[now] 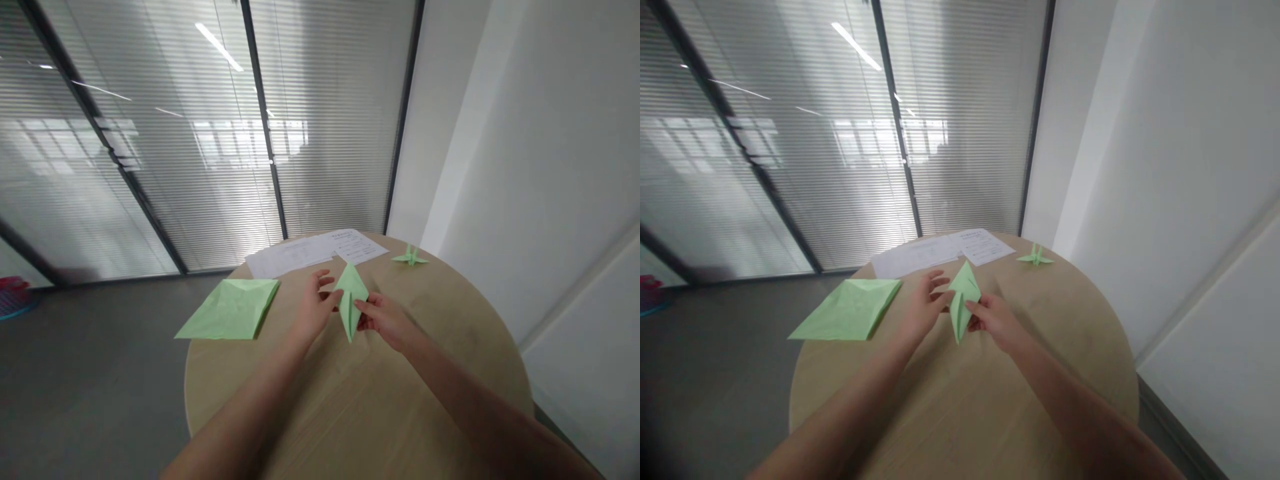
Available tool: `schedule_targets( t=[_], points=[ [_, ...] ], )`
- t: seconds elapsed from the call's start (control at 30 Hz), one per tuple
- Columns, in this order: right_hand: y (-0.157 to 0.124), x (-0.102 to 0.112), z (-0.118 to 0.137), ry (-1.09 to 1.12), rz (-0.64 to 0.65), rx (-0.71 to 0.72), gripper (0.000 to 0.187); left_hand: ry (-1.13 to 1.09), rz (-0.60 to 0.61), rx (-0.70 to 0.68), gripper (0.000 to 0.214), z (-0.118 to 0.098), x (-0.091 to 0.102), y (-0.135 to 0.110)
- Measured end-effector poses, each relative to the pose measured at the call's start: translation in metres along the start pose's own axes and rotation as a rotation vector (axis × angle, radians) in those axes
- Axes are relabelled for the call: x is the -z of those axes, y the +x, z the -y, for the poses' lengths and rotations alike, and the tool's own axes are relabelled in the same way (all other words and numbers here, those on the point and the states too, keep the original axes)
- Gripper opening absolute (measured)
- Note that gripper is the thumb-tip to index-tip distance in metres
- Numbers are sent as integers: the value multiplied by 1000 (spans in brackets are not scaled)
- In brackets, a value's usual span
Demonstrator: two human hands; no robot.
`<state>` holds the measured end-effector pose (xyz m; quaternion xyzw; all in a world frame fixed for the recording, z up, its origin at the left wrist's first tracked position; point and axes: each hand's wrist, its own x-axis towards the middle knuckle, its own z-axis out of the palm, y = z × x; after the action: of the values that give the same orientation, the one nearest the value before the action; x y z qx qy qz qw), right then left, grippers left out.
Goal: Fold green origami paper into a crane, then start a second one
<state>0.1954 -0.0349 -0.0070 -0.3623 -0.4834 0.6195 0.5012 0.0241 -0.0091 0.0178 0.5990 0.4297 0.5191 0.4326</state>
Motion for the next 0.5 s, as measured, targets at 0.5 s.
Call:
schedule_targets(
  t=[0.5],
  points=[
    [-13,-4,6,-93,-98,29,37,8,69,-34,57,-2,-12,-29]
  ],
)
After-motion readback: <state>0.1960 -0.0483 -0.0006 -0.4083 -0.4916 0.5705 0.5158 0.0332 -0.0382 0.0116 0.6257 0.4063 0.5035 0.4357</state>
